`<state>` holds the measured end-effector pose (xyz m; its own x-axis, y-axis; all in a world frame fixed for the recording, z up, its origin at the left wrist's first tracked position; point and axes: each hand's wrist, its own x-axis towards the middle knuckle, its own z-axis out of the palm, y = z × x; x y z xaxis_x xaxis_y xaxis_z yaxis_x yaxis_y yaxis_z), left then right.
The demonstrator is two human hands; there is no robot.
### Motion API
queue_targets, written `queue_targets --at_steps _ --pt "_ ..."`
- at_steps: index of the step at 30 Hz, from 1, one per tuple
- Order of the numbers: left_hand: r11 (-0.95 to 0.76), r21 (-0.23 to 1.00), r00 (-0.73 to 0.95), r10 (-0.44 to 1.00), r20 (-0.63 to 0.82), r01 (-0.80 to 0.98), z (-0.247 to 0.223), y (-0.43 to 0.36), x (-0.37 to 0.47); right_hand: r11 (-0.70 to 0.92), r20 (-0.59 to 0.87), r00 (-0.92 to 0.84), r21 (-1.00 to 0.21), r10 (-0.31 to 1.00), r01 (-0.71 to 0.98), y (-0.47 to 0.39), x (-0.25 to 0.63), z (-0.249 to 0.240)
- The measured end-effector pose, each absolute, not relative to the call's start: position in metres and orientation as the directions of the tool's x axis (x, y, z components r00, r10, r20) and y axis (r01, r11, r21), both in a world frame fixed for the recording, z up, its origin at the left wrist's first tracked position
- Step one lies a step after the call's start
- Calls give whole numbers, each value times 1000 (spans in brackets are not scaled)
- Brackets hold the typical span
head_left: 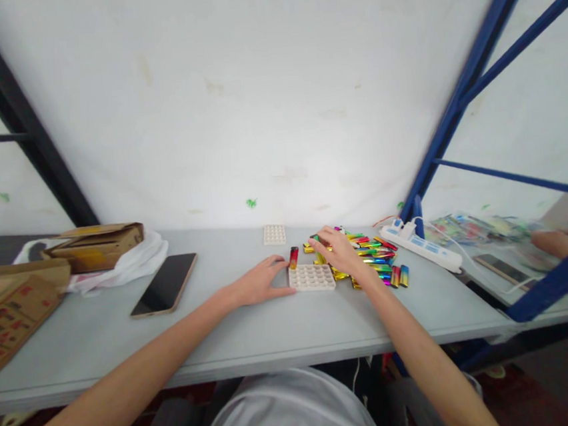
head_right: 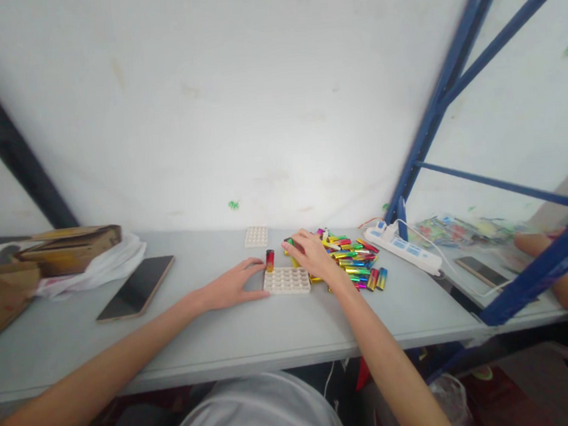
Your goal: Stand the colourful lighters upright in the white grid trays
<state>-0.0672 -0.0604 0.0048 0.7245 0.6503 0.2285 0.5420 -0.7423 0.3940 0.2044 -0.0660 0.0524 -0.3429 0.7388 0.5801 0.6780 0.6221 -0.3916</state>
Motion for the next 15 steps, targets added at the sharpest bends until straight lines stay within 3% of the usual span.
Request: queue_targets --at_steps 8,12,15 --pt "-754 404 733 635 245 518 1 -57 -68 559 342 -450 -613 825 558 -77 188 46" --pt "-754 401 735 634 239 520 2 -57 -68 593 334 -499 -568 800 570 -69 185 36" --pt "-759 397 738 629 242 516 3 -58 -68 607 343 -501 -466 795 643 -64 181 29"
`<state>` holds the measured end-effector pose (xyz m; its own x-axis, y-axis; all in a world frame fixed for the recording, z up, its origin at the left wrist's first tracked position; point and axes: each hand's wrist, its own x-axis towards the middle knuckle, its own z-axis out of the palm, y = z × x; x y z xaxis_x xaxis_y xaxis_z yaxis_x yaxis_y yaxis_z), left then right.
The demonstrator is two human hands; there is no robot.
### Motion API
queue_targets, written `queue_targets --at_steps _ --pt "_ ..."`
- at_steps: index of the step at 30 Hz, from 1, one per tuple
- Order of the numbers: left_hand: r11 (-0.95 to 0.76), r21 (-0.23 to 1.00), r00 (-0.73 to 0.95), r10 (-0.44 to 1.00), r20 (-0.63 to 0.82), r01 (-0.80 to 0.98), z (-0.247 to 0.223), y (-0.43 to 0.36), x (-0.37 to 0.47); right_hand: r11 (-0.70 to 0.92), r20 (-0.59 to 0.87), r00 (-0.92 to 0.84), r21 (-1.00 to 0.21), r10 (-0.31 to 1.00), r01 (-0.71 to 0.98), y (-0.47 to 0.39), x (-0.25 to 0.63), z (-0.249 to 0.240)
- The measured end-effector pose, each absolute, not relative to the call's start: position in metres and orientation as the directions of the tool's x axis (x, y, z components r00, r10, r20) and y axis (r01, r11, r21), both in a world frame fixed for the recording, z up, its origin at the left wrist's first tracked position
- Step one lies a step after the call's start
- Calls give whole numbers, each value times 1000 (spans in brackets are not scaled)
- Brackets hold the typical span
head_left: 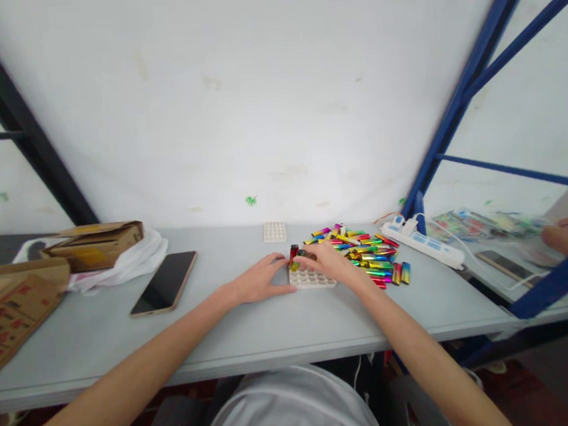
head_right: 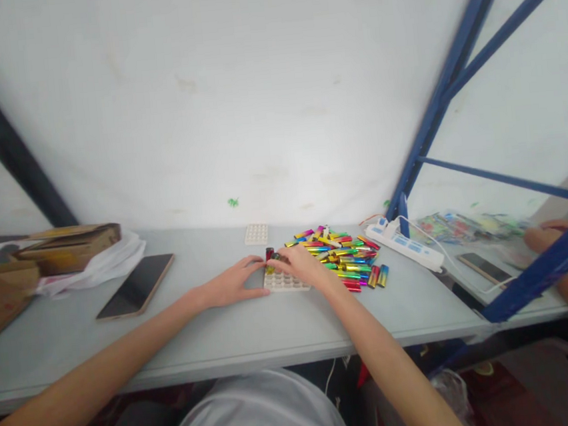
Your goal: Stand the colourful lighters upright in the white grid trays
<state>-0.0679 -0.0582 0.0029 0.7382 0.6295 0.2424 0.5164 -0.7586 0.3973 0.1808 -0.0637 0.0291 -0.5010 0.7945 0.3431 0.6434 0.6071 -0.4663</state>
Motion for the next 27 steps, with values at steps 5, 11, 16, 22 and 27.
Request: queue_targets --at_steps 5,11,16,22,27 --pt "-759 400 736 629 249 514 4 -59 -68 589 390 -493 -179 777 788 -63 172 26" --pt "-757 389 733 634 245 525 5 -59 -68 561 452 -415 -257 789 787 -47 208 30" --pt "-758 380 732 636 244 531 6 -59 -67 518 491 -359 -236 794 822 -24 249 16" --pt "-754 383 732 638 239 533 5 -58 -67 550 384 -465 -148 798 822 -8 246 5" --pt "-759 381 737 632 240 528 4 -58 -67 587 341 -518 -136 784 798 -4 242 4"
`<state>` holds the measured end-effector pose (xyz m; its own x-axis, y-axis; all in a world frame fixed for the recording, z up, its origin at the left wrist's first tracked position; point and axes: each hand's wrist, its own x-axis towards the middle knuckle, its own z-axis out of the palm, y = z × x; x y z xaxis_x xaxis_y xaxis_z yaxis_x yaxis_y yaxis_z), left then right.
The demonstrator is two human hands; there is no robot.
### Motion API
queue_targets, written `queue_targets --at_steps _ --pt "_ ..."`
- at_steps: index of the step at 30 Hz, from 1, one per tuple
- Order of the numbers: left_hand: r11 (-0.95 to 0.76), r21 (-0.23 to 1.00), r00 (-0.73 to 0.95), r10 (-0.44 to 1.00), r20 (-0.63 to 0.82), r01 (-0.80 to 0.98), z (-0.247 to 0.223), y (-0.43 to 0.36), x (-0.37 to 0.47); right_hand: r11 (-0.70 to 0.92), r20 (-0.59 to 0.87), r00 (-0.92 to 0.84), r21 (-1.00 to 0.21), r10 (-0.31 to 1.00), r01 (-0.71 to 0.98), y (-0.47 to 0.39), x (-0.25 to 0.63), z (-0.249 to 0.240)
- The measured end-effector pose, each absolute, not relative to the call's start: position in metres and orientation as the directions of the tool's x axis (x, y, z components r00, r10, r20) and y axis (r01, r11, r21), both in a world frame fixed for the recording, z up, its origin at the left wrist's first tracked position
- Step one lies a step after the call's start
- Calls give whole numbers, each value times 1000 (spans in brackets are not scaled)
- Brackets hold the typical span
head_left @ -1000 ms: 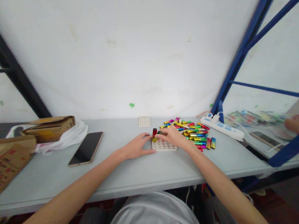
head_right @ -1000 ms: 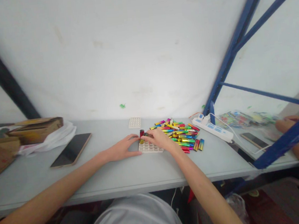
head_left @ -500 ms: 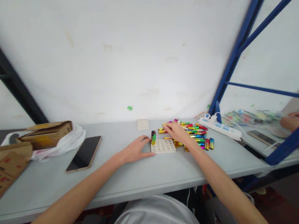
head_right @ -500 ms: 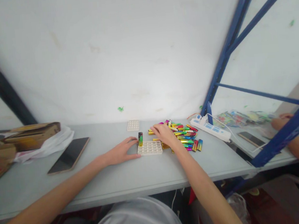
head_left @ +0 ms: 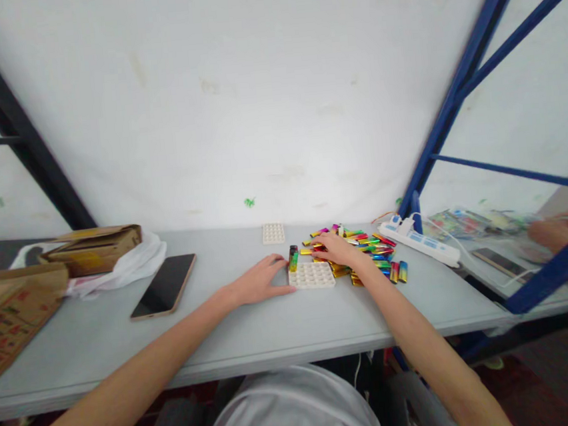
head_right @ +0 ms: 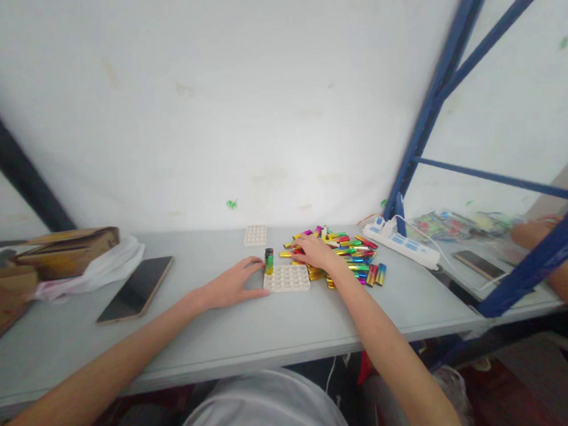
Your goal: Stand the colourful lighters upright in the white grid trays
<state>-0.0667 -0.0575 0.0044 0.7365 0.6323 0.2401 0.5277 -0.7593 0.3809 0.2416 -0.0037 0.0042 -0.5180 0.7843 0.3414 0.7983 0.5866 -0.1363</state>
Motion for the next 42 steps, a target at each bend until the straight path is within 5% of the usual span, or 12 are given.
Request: queue_targets --at_steps 15,30,37,42 --pt "-761 364 740 632 232 536 7 -59 -67 529 500 -292 -442 816 724 -27 241 28" --pt "-758 366 745 633 213 540 6 -58 -67 318 337 -34 -842 941 437 -31 213 17" --pt "-766 360 746 626 226 533 8 -59 -68 433 415 -128 -844 901 316 -40 202 23" --pt "-777 343 754 614 233 527 6 -58 -68 303 266 -257 -945 929 121 -51 192 26"
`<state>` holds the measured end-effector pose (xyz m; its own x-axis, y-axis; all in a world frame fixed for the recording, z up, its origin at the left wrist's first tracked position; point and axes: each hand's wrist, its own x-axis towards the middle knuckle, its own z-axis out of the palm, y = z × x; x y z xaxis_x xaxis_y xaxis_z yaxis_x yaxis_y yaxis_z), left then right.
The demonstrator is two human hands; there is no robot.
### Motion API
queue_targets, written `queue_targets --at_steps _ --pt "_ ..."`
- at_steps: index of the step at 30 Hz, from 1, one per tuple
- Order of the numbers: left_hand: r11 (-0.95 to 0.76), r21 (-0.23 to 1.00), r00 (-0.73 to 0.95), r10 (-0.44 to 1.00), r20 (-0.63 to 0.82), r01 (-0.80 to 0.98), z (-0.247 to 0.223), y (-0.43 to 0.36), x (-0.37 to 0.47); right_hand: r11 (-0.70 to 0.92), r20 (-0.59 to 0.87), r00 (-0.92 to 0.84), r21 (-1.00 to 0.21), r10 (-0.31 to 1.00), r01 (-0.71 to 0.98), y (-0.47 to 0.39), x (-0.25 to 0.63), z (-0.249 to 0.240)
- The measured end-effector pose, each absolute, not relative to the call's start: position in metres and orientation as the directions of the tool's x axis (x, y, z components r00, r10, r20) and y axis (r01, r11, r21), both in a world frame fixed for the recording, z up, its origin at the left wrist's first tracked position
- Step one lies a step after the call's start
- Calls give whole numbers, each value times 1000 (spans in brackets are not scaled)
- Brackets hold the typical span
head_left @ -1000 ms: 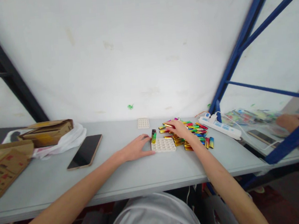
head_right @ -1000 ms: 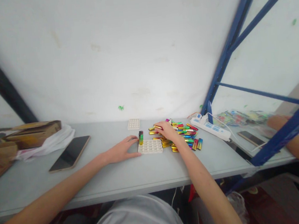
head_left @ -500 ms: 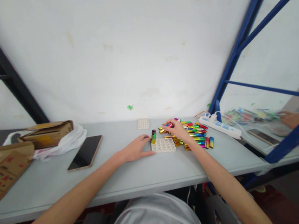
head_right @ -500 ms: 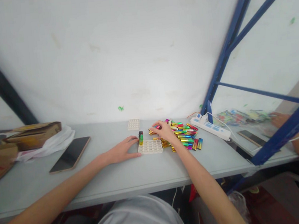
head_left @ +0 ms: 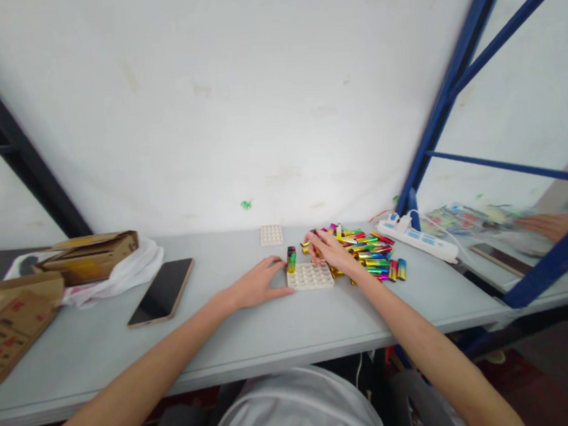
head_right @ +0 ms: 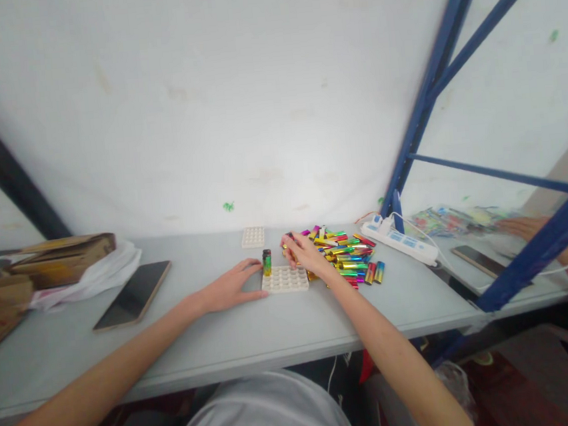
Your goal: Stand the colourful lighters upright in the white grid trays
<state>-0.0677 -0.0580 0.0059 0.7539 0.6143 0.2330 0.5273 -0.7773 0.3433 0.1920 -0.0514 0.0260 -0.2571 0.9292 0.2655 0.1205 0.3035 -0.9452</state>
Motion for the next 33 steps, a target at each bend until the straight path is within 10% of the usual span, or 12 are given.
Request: queue_targets --at_steps 33 --pt "-775 356 754 614 233 522 5 -58 -68 91 77 -122 -990 990 110 -51 178 19"
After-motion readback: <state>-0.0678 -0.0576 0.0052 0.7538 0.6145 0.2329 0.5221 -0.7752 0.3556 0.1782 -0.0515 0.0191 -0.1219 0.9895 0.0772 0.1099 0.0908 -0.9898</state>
